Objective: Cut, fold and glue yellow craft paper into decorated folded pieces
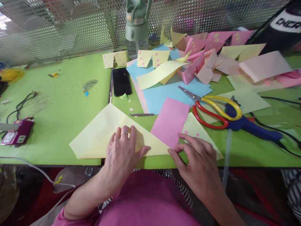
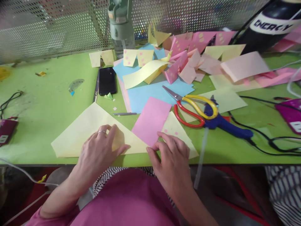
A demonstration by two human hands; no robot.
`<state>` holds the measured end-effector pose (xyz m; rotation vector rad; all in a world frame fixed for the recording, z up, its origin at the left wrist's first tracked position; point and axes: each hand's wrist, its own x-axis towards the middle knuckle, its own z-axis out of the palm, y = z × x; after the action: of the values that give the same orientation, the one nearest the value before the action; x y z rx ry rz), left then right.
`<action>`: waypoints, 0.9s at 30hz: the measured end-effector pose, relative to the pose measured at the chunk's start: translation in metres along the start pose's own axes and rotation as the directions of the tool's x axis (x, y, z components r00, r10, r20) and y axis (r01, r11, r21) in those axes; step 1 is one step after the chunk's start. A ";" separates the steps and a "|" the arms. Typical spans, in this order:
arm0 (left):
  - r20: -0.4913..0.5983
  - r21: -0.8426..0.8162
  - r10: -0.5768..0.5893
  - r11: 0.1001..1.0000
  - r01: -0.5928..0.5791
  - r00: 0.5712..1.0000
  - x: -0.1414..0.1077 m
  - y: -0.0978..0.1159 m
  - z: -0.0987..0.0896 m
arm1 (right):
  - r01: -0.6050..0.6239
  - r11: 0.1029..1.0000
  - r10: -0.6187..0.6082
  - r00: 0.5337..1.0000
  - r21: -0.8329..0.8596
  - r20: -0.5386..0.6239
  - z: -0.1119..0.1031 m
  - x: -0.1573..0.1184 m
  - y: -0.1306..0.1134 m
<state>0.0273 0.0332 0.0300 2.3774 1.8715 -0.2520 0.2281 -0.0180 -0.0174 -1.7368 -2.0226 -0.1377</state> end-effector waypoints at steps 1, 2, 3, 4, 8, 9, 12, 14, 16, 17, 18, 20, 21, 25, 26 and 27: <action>0.001 0.005 0.000 1.000 0.000 1.000 0.000 0.000 0.000 | 0.008 1.000 -0.008 1.000 0.007 -0.005 0.000 -0.001 0.001; -0.001 0.008 0.002 1.000 -0.002 1.000 -0.001 -0.001 0.001 | 0.013 1.000 -0.013 1.000 0.015 -0.004 -0.001 -0.001 0.002; -0.006 0.008 0.008 1.000 -0.008 1.000 -0.001 -0.001 0.001 | 0.017 1.000 -0.017 1.000 0.024 -0.002 -0.001 -0.001 0.002; -0.014 0.007 0.014 1.000 -0.014 1.000 -0.001 -0.001 0.001 | 0.019 0.999 -0.019 1.000 0.031 0.004 -0.001 -0.002 0.003; -0.047 0.009 0.032 0.999 -0.031 0.998 -0.002 -0.001 0.004 | 0.007 1.000 -0.008 1.000 0.030 0.021 -0.001 -0.001 0.000; -0.052 0.015 0.033 0.999 -0.032 0.998 -0.002 0.000 0.005 | 0.007 1.000 -0.007 1.000 0.020 0.016 -0.002 -0.001 0.000; -0.056 0.034 0.033 0.999 -0.031 0.998 -0.002 0.001 0.006 | 0.004 0.999 -0.004 1.000 -0.032 0.003 -0.004 -0.001 -0.001; -0.047 0.036 0.032 0.999 -0.031 0.998 -0.002 0.002 0.007 | -0.005 0.998 0.003 1.000 -0.060 -0.026 -0.007 -0.001 0.001; -0.036 0.033 0.035 0.999 -0.033 0.999 -0.002 0.002 0.007 | -0.011 0.998 0.006 0.998 -0.066 -0.069 -0.011 -0.003 0.003; -0.034 0.033 0.036 0.999 -0.035 0.999 -0.002 0.002 0.007 | -0.001 0.998 -0.005 0.996 -0.061 -0.090 -0.013 -0.004 0.003; -0.036 0.036 0.038 0.999 -0.036 0.999 -0.002 0.002 0.007 | 0.017 0.998 -0.022 0.994 -0.054 -0.107 -0.014 -0.005 0.002; -0.047 0.046 0.036 0.998 -0.033 0.998 -0.003 0.002 0.007 | 0.059 0.998 -0.063 0.989 -0.033 -0.131 -0.015 -0.009 -0.001; -0.051 0.050 0.034 0.998 -0.032 0.998 -0.003 0.002 0.007 | 0.080 0.997 -0.082 0.988 -0.015 -0.133 -0.015 -0.010 -0.005; -0.051 0.046 0.030 0.999 -0.027 0.998 -0.003 0.002 0.008 | 0.133 0.988 -0.129 0.990 0.078 -0.049 -0.008 -0.017 -0.018; -0.051 0.041 0.029 0.999 -0.027 0.998 -0.003 0.002 0.008 | 0.149 0.985 -0.147 0.989 0.089 -0.026 -0.005 -0.019 -0.021; -0.051 0.036 0.027 0.999 -0.025 0.998 -0.003 0.002 0.008 | 0.160 0.983 -0.160 0.987 0.092 -0.005 -0.003 -0.020 -0.023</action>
<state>0.0279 0.0279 0.0226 2.4520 1.8715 -0.2258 0.2091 -0.0419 -0.0176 -1.5185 -2.1346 -0.0926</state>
